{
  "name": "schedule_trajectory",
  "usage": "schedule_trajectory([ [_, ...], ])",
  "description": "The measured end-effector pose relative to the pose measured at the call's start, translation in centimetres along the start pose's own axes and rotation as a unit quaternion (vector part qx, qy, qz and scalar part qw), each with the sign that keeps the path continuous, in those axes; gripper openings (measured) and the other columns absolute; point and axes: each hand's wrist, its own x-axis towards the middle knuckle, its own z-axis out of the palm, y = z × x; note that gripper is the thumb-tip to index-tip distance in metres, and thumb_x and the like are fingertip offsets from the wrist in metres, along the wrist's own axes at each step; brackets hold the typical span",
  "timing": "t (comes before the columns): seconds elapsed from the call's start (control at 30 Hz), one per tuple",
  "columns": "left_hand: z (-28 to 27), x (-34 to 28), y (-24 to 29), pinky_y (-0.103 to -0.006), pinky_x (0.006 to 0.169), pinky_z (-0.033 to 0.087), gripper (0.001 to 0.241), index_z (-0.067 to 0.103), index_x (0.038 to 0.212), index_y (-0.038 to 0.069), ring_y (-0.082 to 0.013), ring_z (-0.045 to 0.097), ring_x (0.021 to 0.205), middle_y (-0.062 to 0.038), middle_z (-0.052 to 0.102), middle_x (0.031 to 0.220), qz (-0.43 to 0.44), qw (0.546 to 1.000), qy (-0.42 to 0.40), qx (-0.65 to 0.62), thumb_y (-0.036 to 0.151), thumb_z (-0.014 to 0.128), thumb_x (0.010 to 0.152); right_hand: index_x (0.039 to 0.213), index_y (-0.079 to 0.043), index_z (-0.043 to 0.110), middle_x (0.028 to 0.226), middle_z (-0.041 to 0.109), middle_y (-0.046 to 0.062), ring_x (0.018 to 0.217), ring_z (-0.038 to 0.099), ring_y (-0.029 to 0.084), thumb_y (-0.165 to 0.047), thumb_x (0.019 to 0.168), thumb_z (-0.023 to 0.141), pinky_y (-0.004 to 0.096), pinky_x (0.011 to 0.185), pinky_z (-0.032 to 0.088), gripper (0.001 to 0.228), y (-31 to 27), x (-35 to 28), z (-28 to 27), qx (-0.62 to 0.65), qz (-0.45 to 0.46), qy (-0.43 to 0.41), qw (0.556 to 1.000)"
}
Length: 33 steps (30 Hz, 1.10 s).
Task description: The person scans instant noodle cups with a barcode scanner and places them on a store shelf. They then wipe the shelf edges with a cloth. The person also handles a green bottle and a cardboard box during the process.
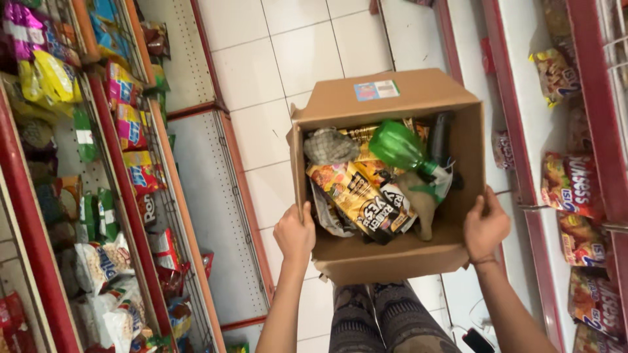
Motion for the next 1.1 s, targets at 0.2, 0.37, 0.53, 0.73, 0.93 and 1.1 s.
schedule_trajectory([
  [0.2, -0.5, 4.1, 0.5, -0.0572, 0.064, 0.047, 0.043, 0.061, 0.072, 0.002, -0.0481, 0.062, 0.068, -0.024, 0.065, 0.071, -0.023, 1.0, -0.006, -0.001, 0.036, 0.062, 0.098, 0.133, -0.002, 0.07, 0.109, 0.071, 0.027, 0.099, 0.07, 0.044, -0.011, 0.103, 0.061, 0.046, 0.085, 0.054, 0.033, -2.6, 3.5, 2.2, 0.01, 0.009, -0.022, 1.0],
  [0.37, -0.2, 10.6, 1.0, -0.0585, 0.067, 0.048, 0.044, 0.064, 0.076, 0.001, -0.0497, 0.063, 0.072, -0.026, 0.065, 0.072, -0.031, 0.999, 0.02, 0.005, 0.039, 0.062, 0.099, 0.127, -0.004, 0.073, 0.105, 0.071, 0.026, 0.096, 0.069, 0.045, -0.012, 0.102, 0.064, 0.048, 0.084, 0.054, 0.028, -5.4, 10.8, 7.2, -0.003, -0.021, -0.015, 1.0],
  [0.53, 0.0, 18.7, 2.0, -0.0582, 0.072, 0.051, 0.043, 0.07, 0.086, 0.002, -0.0498, 0.066, 0.077, -0.028, 0.068, 0.079, -0.047, 0.998, 0.048, -0.002, 0.042, 0.06, 0.097, 0.124, -0.006, 0.075, 0.103, 0.072, 0.025, 0.094, 0.069, 0.045, -0.01, 0.098, 0.065, 0.049, 0.083, 0.054, 0.027, -10.1, 18.5, 12.5, 0.018, -0.043, -0.016, 0.999],
  [0.73, -0.4, 26.1, 3.3, -0.0584, 0.075, 0.051, 0.045, 0.071, 0.087, 0.002, -0.0497, 0.066, 0.081, -0.026, 0.07, 0.084, -0.077, 0.995, 0.034, 0.06, 0.044, 0.06, 0.1, 0.126, -0.008, 0.074, 0.102, 0.072, 0.025, 0.092, 0.069, 0.044, -0.012, 0.099, 0.064, 0.049, 0.082, 0.054, 0.03, -15.0, 25.0, 17.1, 0.019, -0.04, -0.035, 0.998],
  [0.93, -0.9, 28.5, 3.8, -0.0575, 0.069, 0.052, 0.042, 0.067, 0.085, 0.002, -0.0495, 0.066, 0.077, -0.025, 0.069, 0.085, -0.08, 0.995, 0.037, 0.051, 0.041, 0.059, 0.099, 0.133, -0.009, 0.07, 0.105, 0.072, 0.024, 0.088, 0.07, 0.044, -0.015, 0.102, 0.06, 0.047, 0.076, 0.054, 0.033, -16.8, 24.5, 16.9, 0.037, -0.024, -0.055, 0.998],
  [1.1, -1.0, 28.6, 4.0, -0.0565, 0.064, 0.052, 0.04, 0.064, 0.081, 0.003, -0.048, 0.065, 0.069, -0.024, 0.068, 0.08, -0.092, 0.993, 0.054, 0.057, 0.037, 0.06, 0.1, 0.139, -0.01, 0.068, 0.096, 0.072, 0.023, 0.075, 0.07, 0.031, -0.012, 0.102, 0.061, 0.041, 0.069, 0.052, 0.038, -16.9, 24.6, 16.7, 0.044, 0.042, -0.09, 0.994],
])
